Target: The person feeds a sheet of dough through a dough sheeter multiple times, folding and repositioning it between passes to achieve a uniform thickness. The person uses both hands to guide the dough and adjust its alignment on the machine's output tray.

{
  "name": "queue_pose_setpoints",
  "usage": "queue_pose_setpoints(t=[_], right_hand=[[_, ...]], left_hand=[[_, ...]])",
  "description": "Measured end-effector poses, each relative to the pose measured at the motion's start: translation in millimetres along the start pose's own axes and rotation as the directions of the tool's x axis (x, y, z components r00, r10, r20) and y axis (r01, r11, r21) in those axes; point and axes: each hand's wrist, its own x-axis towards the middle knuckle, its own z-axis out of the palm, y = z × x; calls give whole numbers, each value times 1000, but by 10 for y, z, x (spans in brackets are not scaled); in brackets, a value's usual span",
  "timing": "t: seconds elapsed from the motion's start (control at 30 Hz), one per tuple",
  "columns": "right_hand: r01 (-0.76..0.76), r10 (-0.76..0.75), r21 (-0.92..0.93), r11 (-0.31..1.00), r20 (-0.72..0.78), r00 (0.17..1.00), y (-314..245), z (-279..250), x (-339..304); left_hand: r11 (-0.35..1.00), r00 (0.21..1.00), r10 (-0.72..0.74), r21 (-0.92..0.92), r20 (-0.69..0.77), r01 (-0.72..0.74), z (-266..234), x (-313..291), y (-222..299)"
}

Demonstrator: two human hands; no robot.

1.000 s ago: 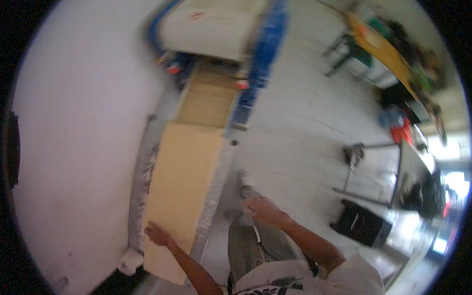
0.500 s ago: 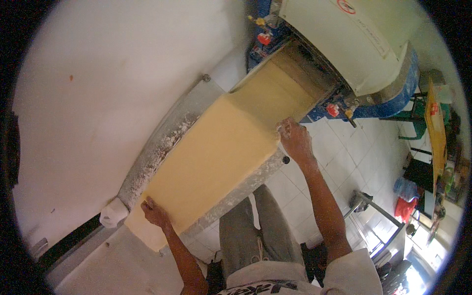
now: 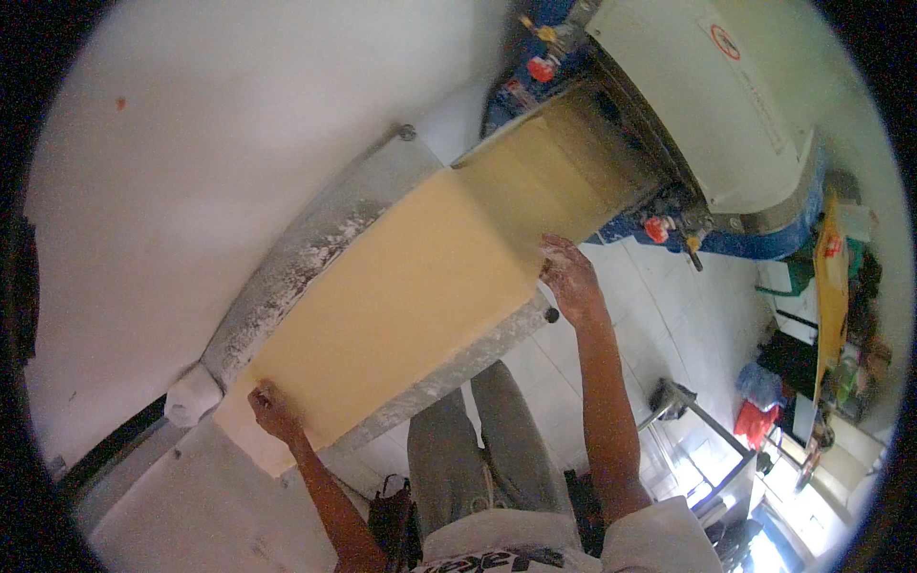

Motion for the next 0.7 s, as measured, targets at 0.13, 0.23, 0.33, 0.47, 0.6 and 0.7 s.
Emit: queue_pose_setpoints(t=[0.13,0.23,0.33,0.47,0.6,0.7], right_hand=[[-75,69,176,982,37,997,-60,155,159],[51,-64,130,990,100,993,-203,117,364],[128,-134,91,988,65,989,-294,167,401],[-31,20,75,997,148,989,-403,244,234],[174,-183,79,982,123,976,-531,209,217],[152,-142,-35,988,192,971,-455,217,268]], left_hand=[[988,1000,-26,154,-2,26,-20,-49,17],[988,999,-44,151,23,40,-53,-36,96],[982,999,-39,183,0,38,-33,-68,108],[997,1000,-22,81,21,20,-16,-81,24],[990,988,-112,-76,109,120,-23,-41,-43],[968,982,-153,-182,114,172,44,-44,-188]])
